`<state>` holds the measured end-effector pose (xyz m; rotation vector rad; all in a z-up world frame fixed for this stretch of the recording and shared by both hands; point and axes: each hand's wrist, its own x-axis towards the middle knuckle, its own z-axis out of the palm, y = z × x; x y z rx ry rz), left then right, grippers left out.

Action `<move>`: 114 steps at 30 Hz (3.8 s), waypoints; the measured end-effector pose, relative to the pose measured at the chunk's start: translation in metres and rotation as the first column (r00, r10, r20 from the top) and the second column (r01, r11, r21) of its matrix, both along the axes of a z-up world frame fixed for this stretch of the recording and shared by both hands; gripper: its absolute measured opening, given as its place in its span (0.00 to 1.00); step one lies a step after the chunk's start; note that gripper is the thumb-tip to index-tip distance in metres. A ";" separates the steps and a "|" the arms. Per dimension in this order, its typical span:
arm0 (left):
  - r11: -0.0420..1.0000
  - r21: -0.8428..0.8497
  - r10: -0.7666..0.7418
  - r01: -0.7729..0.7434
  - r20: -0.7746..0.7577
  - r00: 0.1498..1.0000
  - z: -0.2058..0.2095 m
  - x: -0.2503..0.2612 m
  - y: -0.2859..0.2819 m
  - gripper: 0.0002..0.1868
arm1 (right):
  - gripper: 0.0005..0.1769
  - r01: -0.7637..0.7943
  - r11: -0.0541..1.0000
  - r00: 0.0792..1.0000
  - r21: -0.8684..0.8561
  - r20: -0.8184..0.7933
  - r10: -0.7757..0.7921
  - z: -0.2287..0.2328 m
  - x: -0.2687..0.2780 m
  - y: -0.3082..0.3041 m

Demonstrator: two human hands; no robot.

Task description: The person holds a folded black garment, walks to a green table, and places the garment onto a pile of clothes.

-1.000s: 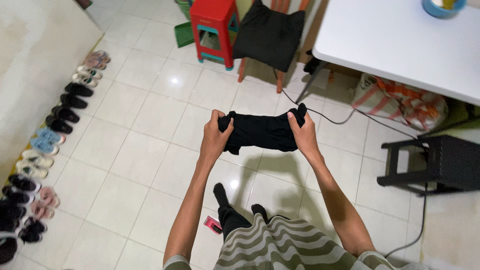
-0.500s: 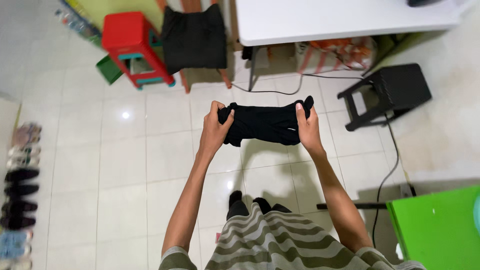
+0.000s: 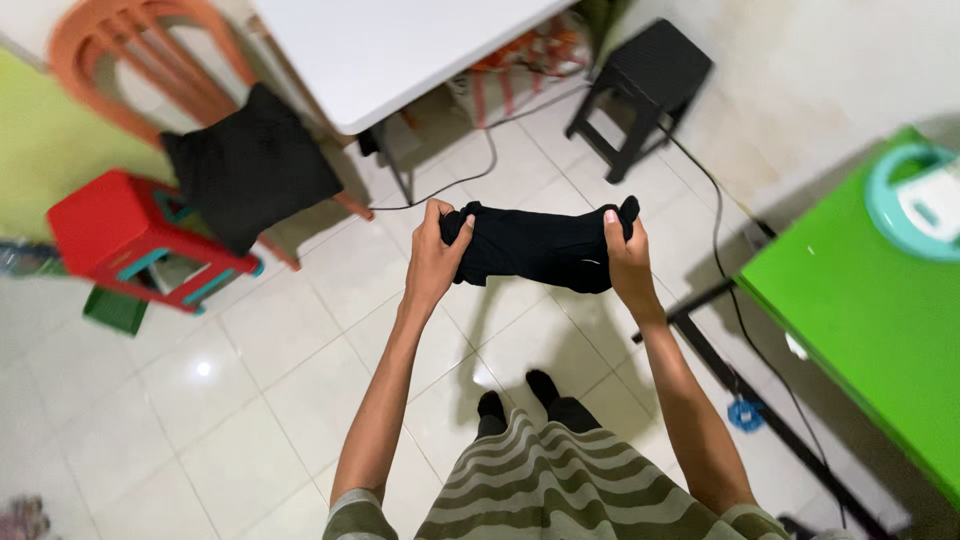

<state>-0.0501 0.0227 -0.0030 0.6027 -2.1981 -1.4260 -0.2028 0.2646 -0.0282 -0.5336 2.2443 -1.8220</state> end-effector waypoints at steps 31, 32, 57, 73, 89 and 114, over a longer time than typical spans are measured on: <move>0.512 -0.122 -0.847 0.850 0.091 0.523 -0.009 -0.259 0.456 0.18 | 0.30 0.882 0.406 0.399 0.240 0.078 -0.914 -0.041 0.041 0.490; 0.488 -0.164 -0.865 0.857 0.041 0.500 -0.010 -0.262 0.470 0.18 | 0.29 0.904 0.380 0.376 0.196 0.058 -0.925 -0.042 0.045 0.501; 0.320 -0.111 -0.942 0.941 0.072 0.328 -0.014 -0.321 0.722 0.17 | 0.20 0.970 -0.018 0.021 -0.243 0.158 -0.987 -0.066 0.092 0.712; 0.168 -0.199 -0.982 0.965 0.052 0.182 0.006 -0.410 0.866 0.18 | 0.20 0.973 -0.179 -0.175 -0.146 0.037 -0.984 -0.036 0.035 0.823; 0.106 -0.228 -0.992 0.968 0.040 0.118 0.004 -0.449 0.941 0.17 | 0.25 0.970 -0.183 -0.188 -0.160 -0.012 -0.982 -0.029 0.003 0.877; 0.244 -0.289 -0.954 0.926 -0.241 0.176 0.024 -0.483 1.104 0.18 | 0.18 0.995 -0.044 -0.048 -0.095 -0.039 -0.998 -0.017 -0.059 1.100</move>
